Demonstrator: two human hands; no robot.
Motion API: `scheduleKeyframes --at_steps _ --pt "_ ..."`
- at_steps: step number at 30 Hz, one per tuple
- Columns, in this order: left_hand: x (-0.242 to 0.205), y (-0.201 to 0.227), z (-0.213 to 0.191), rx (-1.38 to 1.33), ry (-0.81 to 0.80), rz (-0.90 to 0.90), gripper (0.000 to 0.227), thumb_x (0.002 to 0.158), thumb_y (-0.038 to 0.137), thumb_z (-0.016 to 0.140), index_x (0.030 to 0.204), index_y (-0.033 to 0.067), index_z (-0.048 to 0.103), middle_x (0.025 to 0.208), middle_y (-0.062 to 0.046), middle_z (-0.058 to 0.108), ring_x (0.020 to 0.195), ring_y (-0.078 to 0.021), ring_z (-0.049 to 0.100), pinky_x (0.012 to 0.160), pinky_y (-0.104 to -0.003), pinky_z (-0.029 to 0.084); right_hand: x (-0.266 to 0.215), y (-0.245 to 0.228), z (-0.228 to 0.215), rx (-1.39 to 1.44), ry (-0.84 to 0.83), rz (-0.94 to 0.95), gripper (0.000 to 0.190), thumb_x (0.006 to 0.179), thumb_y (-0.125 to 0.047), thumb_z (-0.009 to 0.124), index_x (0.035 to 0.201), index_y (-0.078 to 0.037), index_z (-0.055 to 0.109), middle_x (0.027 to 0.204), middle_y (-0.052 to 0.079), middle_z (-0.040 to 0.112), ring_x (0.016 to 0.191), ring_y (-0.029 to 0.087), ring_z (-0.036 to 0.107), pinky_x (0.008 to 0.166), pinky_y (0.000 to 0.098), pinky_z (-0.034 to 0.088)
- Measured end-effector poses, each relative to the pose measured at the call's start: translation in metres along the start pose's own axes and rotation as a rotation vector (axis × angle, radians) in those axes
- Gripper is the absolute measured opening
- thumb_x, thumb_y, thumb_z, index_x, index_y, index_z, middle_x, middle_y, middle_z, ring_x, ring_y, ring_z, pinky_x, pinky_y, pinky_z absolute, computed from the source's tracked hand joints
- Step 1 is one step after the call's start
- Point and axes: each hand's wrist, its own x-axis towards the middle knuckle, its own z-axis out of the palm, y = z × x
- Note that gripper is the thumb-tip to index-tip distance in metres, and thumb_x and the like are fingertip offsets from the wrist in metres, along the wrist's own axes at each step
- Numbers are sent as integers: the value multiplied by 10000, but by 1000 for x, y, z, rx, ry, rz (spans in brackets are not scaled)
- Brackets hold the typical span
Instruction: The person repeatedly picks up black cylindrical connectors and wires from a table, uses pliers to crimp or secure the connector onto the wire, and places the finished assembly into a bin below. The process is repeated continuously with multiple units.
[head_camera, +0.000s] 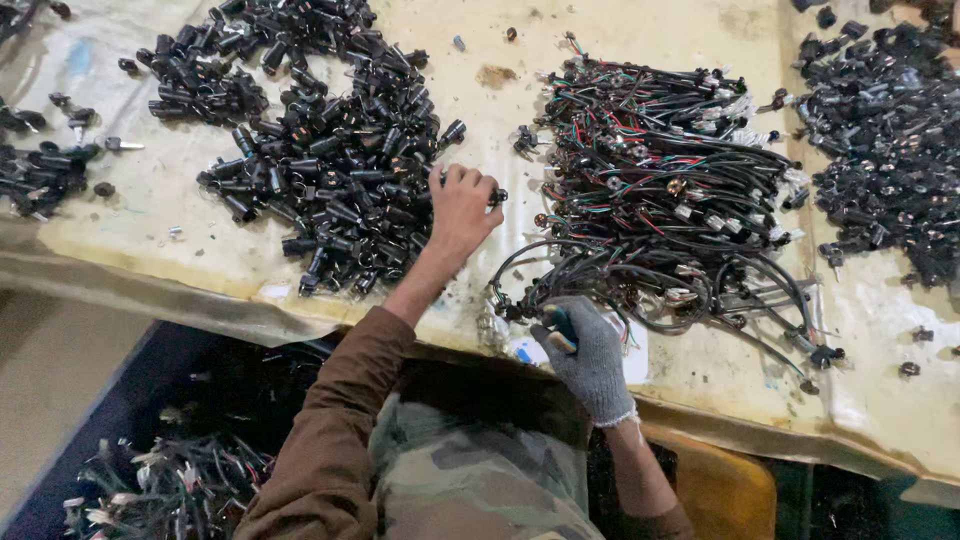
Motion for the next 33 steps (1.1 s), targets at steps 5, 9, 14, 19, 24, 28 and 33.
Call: scheduleKeyframes --at_steps 5,9,14,19,24,28,33 --pt "-25 19 -58 -560 338 -78 325 780 201 866 1057 83 741 1059 -99 673 1064 -291 595 989 -377 449 33 -7 16 -241 -180 0 294 818 -324 804 950 -80 706 886 150 723 811 386 691 713 477 531" --pt "-85 35 -86 -1094 139 -197 343 927 126 768 1248 67 663 1169 -62 727 1094 -163 669 965 -314 528 67 16 62 -499 -418 25 230 836 -352 767 870 -128 731 844 158 716 788 399 702 692 504 542" --pt "-153 35 -98 -1471 -55 -430 406 1046 232 618 1403 47 565 1061 -32 651 994 -92 606 913 -266 498 76 47 68 -275 -404 65 163 777 -296 785 822 -141 762 738 128 715 674 314 688 631 454 533" --pt "-177 46 -81 -1848 -135 -527 541 1007 545 473 1219 59 580 1054 -11 608 999 -98 562 931 -264 441 79 43 9 643 -204 369 204 884 -258 767 929 -66 715 756 8 646 665 102 573 594 252 468" --pt "-175 56 -64 -1746 -254 -359 444 1017 487 517 1037 46 558 976 -15 533 906 -118 482 849 -284 395 62 25 -34 1148 -189 126 163 893 -113 793 915 -35 652 848 10 627 765 102 577 650 229 458" --pt "-172 69 -76 -1498 -225 -250 381 1044 406 494 979 40 575 933 -2 541 885 -90 471 815 -249 379 39 15 -29 786 -231 63 212 783 -121 788 943 -32 683 922 19 671 848 116 612 740 275 516" --pt "-170 89 -125 -1363 -390 -313 286 928 270 682 1123 74 610 855 22 565 777 -63 491 704 -245 433 18 1 -35 792 -240 -77 180 820 -147 804 892 -55 667 929 43 684 865 161 634 770 309 520"
